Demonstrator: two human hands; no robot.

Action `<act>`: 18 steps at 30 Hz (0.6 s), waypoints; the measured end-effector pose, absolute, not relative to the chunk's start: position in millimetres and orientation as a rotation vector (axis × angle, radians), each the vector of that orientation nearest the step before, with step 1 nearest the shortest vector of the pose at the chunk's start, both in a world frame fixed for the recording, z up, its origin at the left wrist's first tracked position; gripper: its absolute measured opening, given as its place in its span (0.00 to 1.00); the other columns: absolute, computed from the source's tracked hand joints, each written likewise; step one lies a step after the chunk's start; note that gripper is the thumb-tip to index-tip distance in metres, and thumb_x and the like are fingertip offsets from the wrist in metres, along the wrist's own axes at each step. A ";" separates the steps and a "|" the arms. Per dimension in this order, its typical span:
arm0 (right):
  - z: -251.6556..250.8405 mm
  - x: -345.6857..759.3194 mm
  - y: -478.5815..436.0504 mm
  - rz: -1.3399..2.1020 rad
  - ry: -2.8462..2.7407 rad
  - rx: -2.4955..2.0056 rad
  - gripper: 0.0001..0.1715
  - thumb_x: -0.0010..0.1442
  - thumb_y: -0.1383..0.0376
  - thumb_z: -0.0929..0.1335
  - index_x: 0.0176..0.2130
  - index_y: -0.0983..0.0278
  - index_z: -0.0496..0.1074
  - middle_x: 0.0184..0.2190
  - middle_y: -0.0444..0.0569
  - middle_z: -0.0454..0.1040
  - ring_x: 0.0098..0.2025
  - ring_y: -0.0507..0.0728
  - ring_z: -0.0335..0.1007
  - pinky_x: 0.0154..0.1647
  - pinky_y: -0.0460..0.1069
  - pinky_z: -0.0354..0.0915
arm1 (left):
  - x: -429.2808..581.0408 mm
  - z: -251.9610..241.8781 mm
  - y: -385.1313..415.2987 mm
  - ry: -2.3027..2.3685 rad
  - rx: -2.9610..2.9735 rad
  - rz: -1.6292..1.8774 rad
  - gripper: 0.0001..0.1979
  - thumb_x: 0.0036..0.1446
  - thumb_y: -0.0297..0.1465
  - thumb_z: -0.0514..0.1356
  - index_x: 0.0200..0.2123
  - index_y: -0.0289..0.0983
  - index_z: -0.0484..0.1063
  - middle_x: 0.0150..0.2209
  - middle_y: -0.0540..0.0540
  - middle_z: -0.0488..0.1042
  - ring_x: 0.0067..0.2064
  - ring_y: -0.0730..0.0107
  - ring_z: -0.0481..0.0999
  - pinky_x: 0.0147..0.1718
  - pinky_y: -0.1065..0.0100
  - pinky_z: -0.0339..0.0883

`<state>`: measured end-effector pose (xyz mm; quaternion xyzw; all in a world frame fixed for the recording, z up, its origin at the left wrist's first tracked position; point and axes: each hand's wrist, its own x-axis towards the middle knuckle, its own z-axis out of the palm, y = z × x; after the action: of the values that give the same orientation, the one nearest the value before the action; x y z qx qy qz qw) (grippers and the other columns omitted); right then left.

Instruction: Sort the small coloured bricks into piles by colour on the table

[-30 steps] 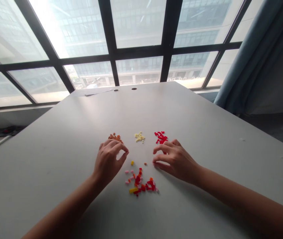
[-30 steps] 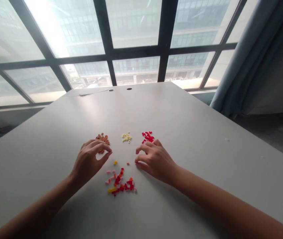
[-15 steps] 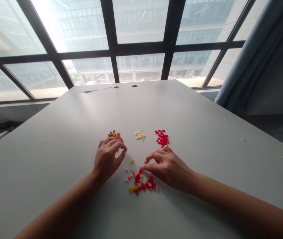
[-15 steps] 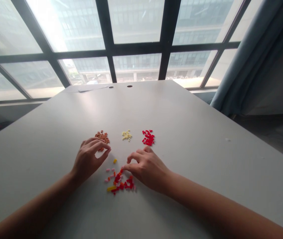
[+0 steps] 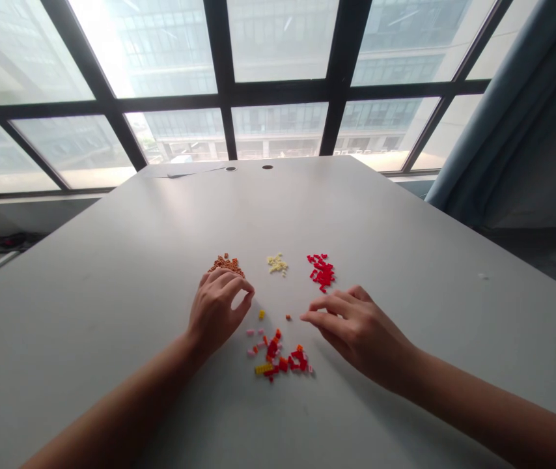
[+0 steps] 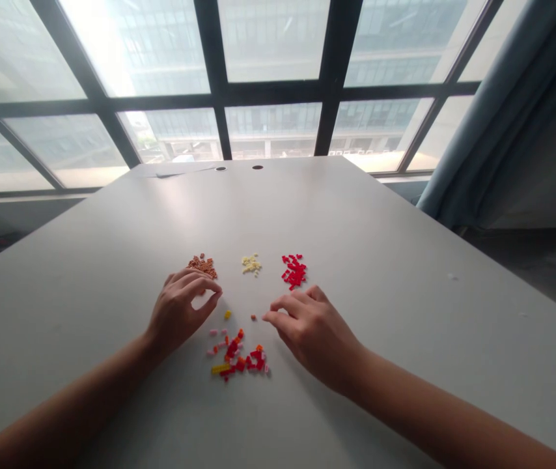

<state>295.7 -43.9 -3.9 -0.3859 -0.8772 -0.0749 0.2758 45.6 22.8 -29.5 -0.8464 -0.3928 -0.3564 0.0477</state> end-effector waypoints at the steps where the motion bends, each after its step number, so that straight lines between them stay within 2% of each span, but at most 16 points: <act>1: -2.0 294.6 -45.8 -0.183 -2.355 -1.027 0.11 0.63 0.71 0.64 0.39 0.63 0.75 0.34 0.47 0.78 0.33 0.51 0.69 0.38 0.50 0.53 | 45.7 -29.2 22.5 -1.195 -2.580 -1.091 0.05 0.56 0.28 0.59 0.28 0.38 0.72 0.30 0.48 0.76 0.38 0.63 0.73 0.40 0.61 0.63; 7: 0.6 320.9 -43.8 -0.305 -2.364 -1.235 0.09 0.61 0.69 0.65 0.35 0.63 0.76 0.28 0.46 0.77 0.31 0.54 0.68 0.36 0.51 0.52 | 47.0 -28.1 21.4 -1.184 -2.580 -1.099 0.05 0.56 0.27 0.59 0.28 0.39 0.72 0.30 0.48 0.76 0.39 0.63 0.74 0.41 0.61 0.63; 11: -11.7 333.0 -34.9 -0.288 -2.344 -1.324 0.10 0.62 0.67 0.64 0.35 0.63 0.76 0.32 0.48 0.78 0.34 0.55 0.70 0.37 0.51 0.54 | 46.9 -28.5 21.5 -1.200 -2.586 -1.098 0.05 0.56 0.27 0.59 0.28 0.39 0.72 0.31 0.48 0.77 0.39 0.63 0.74 0.41 0.61 0.63; 14: -22.8 333.5 -26.0 -0.144 -2.314 -1.346 0.11 0.63 0.67 0.64 0.38 0.62 0.76 0.35 0.49 0.78 0.37 0.55 0.72 0.39 0.51 0.56 | 46.7 -28.6 21.5 -1.218 -2.582 -1.094 0.05 0.56 0.28 0.58 0.28 0.39 0.72 0.31 0.48 0.77 0.39 0.63 0.74 0.41 0.61 0.63; 18: -25.6 330.5 -22.8 -0.176 -2.257 -1.401 0.13 0.62 0.68 0.63 0.44 0.63 0.75 0.36 0.52 0.77 0.38 0.58 0.72 0.38 0.53 0.59 | 46.7 -28.0 21.4 -1.223 -2.584 -1.086 0.05 0.56 0.27 0.58 0.28 0.39 0.72 0.30 0.48 0.77 0.39 0.64 0.74 0.41 0.61 0.63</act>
<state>330.5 -22.8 -25.6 -0.5112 -0.8235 -0.0642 0.2374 46.7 21.4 -28.0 -0.8441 -0.3997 -0.3548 0.0418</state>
